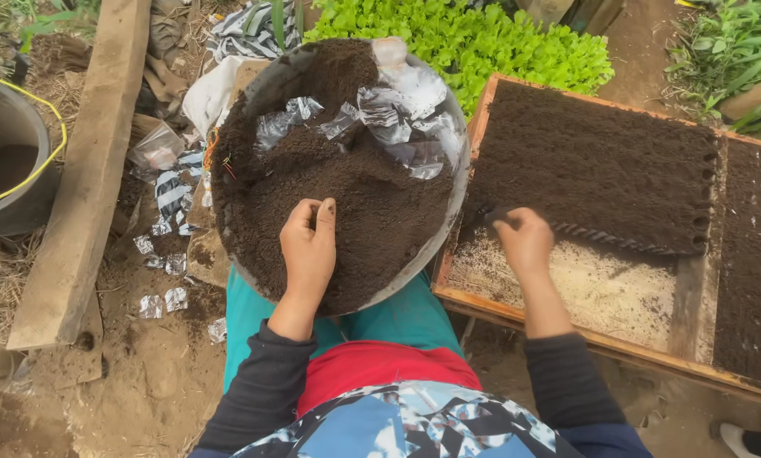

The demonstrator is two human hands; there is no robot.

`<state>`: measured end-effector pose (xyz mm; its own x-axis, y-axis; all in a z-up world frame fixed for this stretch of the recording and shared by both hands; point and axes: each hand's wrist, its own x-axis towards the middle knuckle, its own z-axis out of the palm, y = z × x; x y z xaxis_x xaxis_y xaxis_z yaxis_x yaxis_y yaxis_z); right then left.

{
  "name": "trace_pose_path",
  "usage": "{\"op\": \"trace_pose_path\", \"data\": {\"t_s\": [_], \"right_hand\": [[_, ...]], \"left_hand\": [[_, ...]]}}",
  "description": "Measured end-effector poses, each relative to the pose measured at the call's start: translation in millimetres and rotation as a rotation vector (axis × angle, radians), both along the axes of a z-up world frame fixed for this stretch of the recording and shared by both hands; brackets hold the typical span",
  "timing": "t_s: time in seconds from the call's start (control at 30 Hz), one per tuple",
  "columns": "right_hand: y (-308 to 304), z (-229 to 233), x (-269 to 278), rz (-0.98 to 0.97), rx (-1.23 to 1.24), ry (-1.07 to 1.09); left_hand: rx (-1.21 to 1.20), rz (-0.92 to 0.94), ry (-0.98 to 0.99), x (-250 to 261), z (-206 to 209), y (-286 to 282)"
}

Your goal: The person sits and repeatedly scoops soil from a large bowl into small plastic bags, then places the filled bags into a wooden tray. The person uses both hands to handle the soil and bags throughout the process.

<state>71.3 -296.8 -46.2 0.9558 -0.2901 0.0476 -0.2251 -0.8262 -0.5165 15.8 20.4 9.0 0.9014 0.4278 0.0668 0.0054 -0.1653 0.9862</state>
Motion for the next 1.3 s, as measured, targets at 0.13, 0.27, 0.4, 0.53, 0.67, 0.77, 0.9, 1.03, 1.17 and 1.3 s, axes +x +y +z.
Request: {"op": "trace_pose_path", "data": {"t_s": [0.13, 0.27, 0.4, 0.53, 0.67, 0.77, 0.9, 1.03, 1.17, 1.3], "right_hand": [[6, -50, 14, 0.033, -0.028, 0.003], [11, -80, 21, 0.018, 0.106, -0.033], [6, -85, 27, 0.021, 0.269, -0.071], [36, -9, 33, 0.210, -0.086, -0.480], [87, 40, 48, 0.550, -0.255, -0.580], [112, 26, 53, 0.656, -0.616, -0.406], [141, 73, 39, 0.736, -0.323, 0.146], [135, 101, 23, 0.723, 0.238, 0.012], [130, 103, 10, 0.452, 1.062, 0.300], [129, 93, -1, 0.415, 1.191, 0.342]], "left_hand": [[0.049, -0.011, -0.031, -6, -5, -2], [0.110, 0.053, -0.047, -5, -16, 1], [0.121, 0.075, -0.102, -4, -16, -1], [0.049, 0.060, -0.083, -7, -3, -2], [0.006, 0.041, -0.055, -10, -4, -1], [-0.021, 0.036, -0.030, -11, -5, -1], [-0.064, 0.044, -0.014, -12, -7, 3], [-0.123, 0.084, -0.037, -7, -13, 4], [-0.396, -0.229, -0.068, 5, -29, -13], [-0.581, -0.366, -0.018, -2, -17, -37]]}}
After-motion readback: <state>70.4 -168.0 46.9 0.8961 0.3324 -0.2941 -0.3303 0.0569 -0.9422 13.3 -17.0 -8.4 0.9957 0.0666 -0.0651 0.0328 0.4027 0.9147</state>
